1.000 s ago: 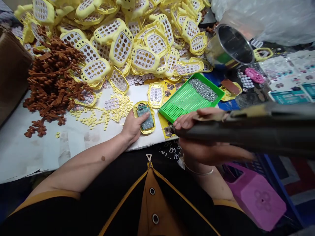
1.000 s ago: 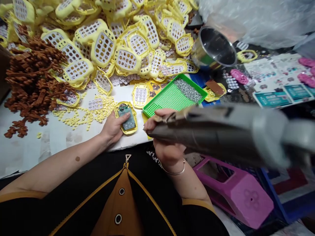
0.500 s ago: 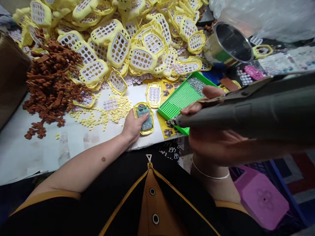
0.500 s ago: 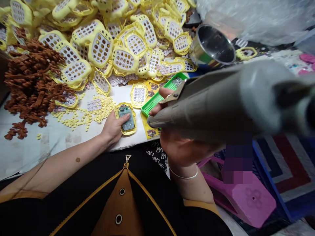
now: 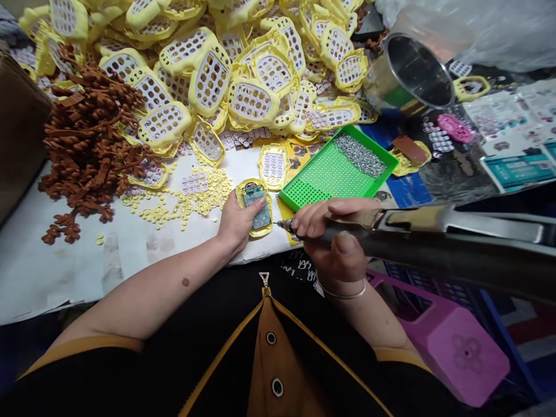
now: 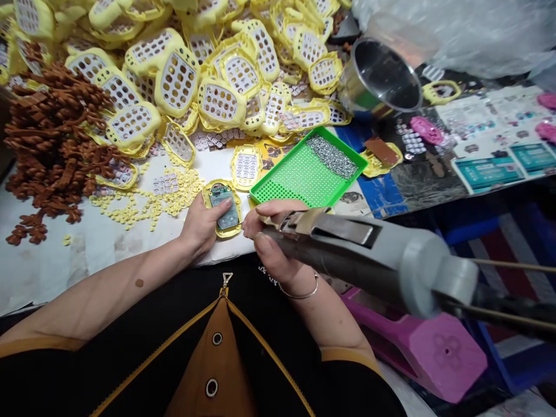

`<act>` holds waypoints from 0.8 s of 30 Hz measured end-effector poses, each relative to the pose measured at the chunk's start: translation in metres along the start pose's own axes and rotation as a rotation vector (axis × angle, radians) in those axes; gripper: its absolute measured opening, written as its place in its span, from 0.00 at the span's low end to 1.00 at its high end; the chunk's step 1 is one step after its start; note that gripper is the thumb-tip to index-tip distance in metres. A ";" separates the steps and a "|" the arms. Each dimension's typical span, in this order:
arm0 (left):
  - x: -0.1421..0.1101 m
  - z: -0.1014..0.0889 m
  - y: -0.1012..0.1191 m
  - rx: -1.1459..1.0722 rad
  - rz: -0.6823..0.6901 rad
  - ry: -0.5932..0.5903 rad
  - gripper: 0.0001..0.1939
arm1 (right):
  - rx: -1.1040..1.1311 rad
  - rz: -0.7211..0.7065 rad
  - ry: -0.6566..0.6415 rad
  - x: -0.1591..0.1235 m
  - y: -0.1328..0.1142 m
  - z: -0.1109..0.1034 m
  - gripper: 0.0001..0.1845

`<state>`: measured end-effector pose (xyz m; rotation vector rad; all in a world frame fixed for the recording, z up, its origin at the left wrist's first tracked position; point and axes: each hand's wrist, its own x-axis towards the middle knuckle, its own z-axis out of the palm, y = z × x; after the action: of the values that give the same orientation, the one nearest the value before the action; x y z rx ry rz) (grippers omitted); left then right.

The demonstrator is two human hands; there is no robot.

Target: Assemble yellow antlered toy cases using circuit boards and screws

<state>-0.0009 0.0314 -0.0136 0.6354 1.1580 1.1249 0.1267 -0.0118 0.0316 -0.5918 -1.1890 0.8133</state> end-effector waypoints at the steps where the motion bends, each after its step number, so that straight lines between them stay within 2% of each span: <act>1: 0.000 0.000 0.000 0.000 -0.001 -0.001 0.20 | 0.007 0.018 -0.007 -0.002 0.001 0.000 0.11; 11: -0.001 0.001 0.002 -0.030 -0.018 0.003 0.20 | -0.042 0.042 -0.006 -0.007 0.006 0.000 0.12; 21: 0.000 0.005 0.004 -0.034 -0.052 0.040 0.17 | -0.097 0.033 -0.065 -0.006 0.013 0.003 0.06; 24: 0.000 0.004 0.002 -0.034 -0.042 0.028 0.17 | -0.211 0.130 -0.080 -0.007 0.009 0.000 0.11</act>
<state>0.0024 0.0330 -0.0101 0.5686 1.1690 1.1182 0.1233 -0.0125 0.0204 -0.8228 -1.3297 0.8333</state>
